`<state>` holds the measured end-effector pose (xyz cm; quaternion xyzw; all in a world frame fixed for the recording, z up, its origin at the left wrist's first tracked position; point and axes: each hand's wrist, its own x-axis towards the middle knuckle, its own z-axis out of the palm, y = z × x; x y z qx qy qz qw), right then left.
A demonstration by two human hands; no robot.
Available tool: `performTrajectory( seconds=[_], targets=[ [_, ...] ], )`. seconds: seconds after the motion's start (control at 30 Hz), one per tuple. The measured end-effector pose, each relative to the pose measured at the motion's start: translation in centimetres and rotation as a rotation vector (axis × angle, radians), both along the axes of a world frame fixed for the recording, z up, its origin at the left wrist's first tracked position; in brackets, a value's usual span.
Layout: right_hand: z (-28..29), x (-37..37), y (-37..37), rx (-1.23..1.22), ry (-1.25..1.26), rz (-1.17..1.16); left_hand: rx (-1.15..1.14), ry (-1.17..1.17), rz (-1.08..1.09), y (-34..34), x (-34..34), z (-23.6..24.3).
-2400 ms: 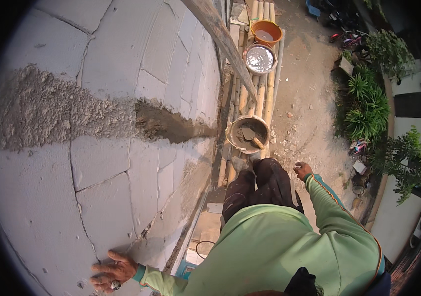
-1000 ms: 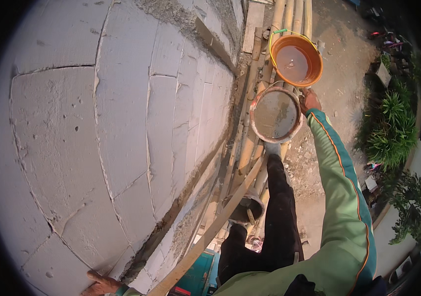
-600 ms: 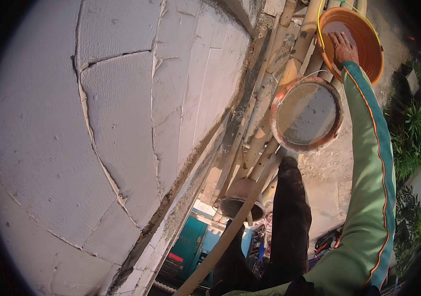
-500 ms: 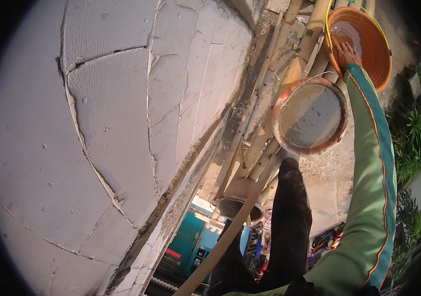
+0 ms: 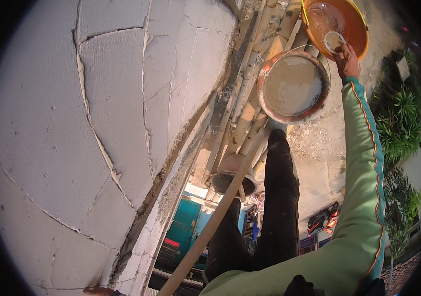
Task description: The person scoops cement from a bucket using a trowel and applies it to the vertical joints of a concrete block wall. They smooth the cement into the gaps between the blocks and occasionally use a wooden plank to check the alignment of the wall surface.
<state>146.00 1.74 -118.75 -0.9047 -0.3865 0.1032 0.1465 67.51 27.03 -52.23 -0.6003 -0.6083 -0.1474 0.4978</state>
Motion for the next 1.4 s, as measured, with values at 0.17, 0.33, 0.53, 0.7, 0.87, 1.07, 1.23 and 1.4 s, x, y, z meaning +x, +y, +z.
performTrajectory(
  seconds=[0.17,0.33,0.53,0.7,0.87,1.07,1.23,1.4],
  targets=[
    [13.1,-12.3,-4.1,0.134,0.161,0.04,0.01,-0.102,0.044,2.5,-3.9,4.3],
    [25.3,-29.3,-7.8,0.253,0.327,0.229,0.079,-0.155,-0.104,1.3,-2.1,3.2],
    [31.0,-47.9,-13.7,-0.183,0.805,0.389,0.043,-0.1,-0.235,0.2,-2.3,2.7],
    [25.3,-61.4,-15.1,-0.858,1.127,0.387,0.001,-0.061,-0.289,0.1,-1.8,2.4],
    [19.7,-68.7,-18.9,-0.981,1.103,0.425,-0.013,-0.014,-0.326,-0.1,-1.3,3.1],
    [22.0,-65.1,-17.3,-0.663,0.958,0.204,-0.009,0.005,-0.322,0.1,-1.3,3.4],
    [27.1,-53.0,-13.4,-0.359,0.808,-0.16,0.009,0.005,-0.283,0.0,-2.1,3.5],
    [25.2,-38.9,-10.2,-0.201,0.547,-0.338,0.039,0.017,-0.249,0.2,-2.6,3.3]
  ],
)
